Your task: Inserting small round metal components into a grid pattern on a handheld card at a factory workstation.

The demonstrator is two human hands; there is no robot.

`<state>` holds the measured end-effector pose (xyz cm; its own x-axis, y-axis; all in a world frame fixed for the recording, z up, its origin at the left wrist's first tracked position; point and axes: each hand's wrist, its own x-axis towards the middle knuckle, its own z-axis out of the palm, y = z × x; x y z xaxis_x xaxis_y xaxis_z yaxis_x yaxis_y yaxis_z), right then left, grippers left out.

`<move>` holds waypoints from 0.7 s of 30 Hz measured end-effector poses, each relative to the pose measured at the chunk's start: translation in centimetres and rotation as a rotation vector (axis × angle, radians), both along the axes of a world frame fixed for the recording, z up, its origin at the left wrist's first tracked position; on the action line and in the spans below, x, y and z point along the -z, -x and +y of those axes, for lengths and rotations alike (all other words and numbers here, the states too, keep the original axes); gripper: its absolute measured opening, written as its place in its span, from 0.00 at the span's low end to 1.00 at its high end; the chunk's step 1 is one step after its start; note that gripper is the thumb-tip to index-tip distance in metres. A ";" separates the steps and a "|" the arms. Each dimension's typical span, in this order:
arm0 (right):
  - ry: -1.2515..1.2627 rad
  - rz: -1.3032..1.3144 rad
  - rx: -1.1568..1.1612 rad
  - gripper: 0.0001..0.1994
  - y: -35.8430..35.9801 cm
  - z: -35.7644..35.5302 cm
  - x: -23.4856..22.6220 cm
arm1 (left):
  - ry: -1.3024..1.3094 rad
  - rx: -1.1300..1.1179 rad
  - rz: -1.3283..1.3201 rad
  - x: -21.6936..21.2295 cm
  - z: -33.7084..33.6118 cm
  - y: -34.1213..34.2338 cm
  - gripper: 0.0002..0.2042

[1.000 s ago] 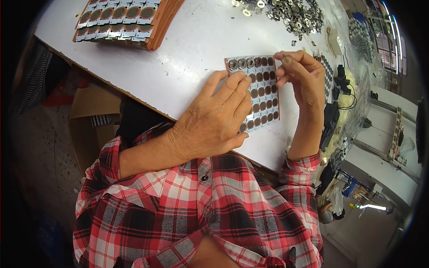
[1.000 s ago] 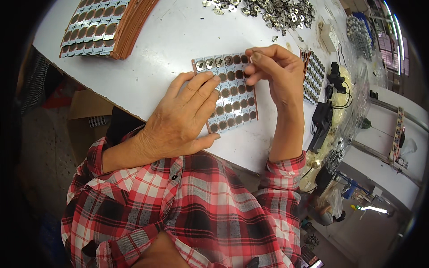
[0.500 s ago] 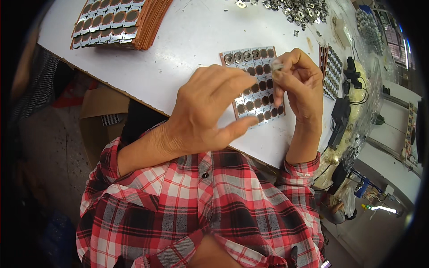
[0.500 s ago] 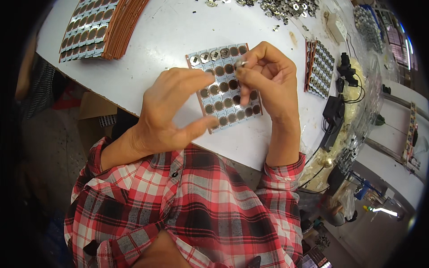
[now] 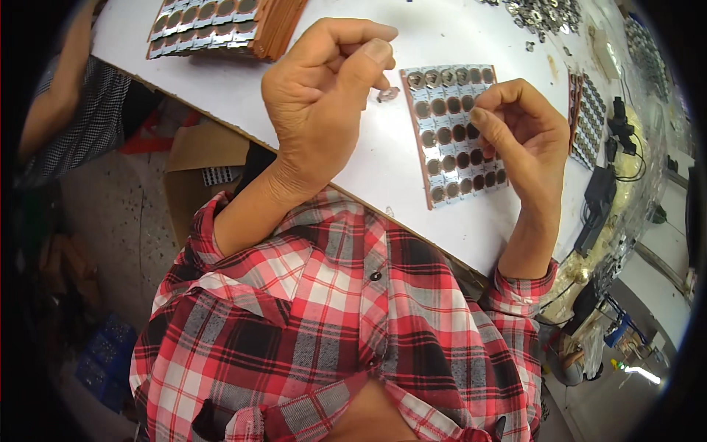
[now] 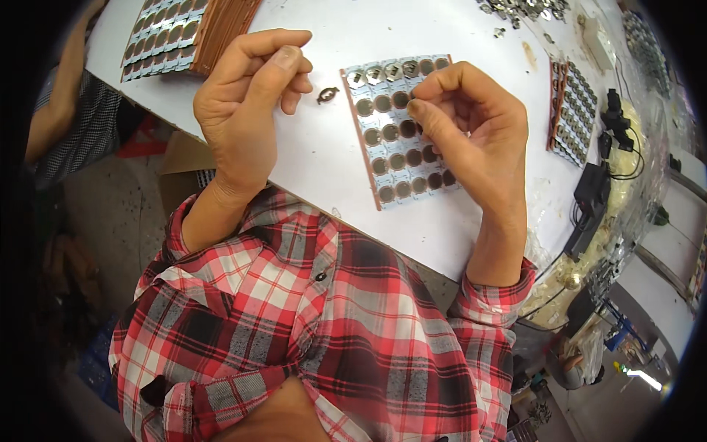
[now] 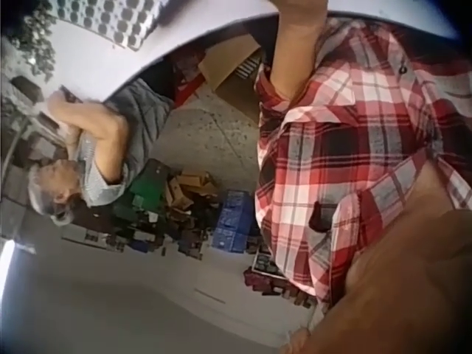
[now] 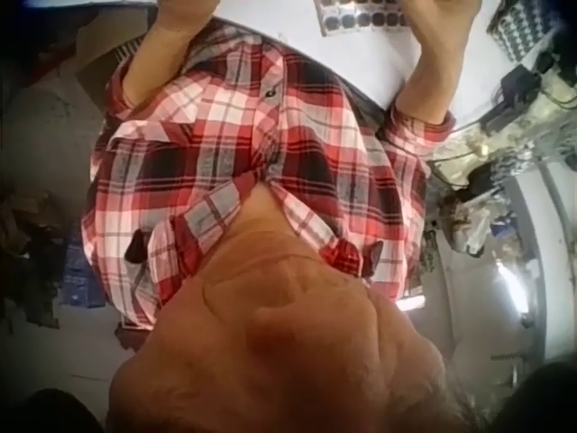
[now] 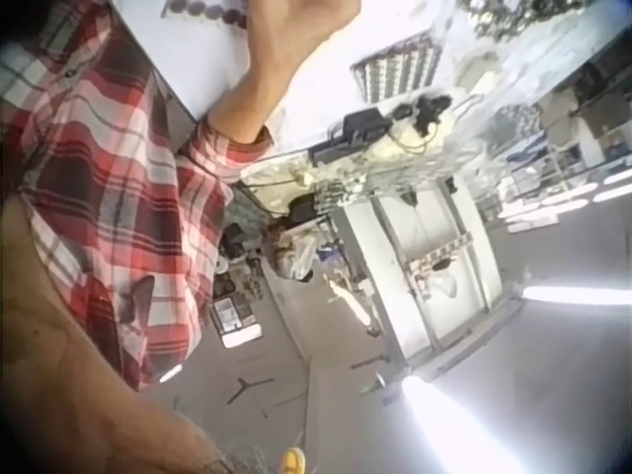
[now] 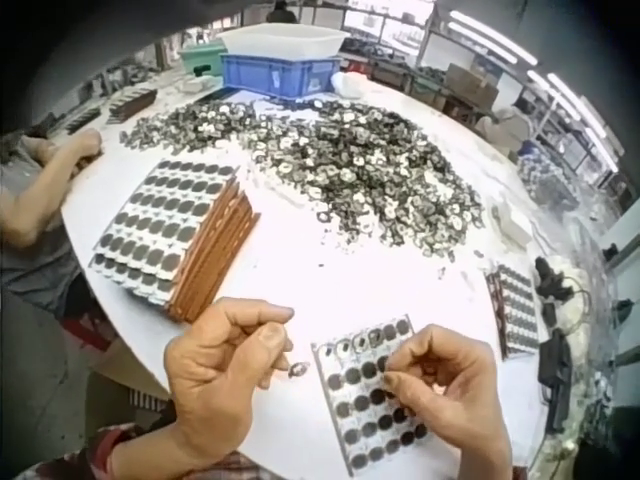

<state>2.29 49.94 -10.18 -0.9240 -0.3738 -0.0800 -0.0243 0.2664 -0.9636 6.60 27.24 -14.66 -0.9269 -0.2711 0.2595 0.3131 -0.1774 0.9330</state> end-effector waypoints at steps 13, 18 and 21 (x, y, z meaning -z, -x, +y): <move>-0.277 0.398 -0.082 0.05 -2.3 -3.7 1.7 | 1.171 -0.120 0.210 0.3 -0.9 -0.9 0.09; -0.019 0.071 0.034 0.05 -2.4 -3.8 0.7 | 0.875 -0.046 0.173 0.2 -1.1 -1.5 0.09; 0.245 -0.222 0.058 0.07 -2.2 -3.9 0.4 | 0.650 0.039 0.194 0.3 -0.8 -1.4 0.10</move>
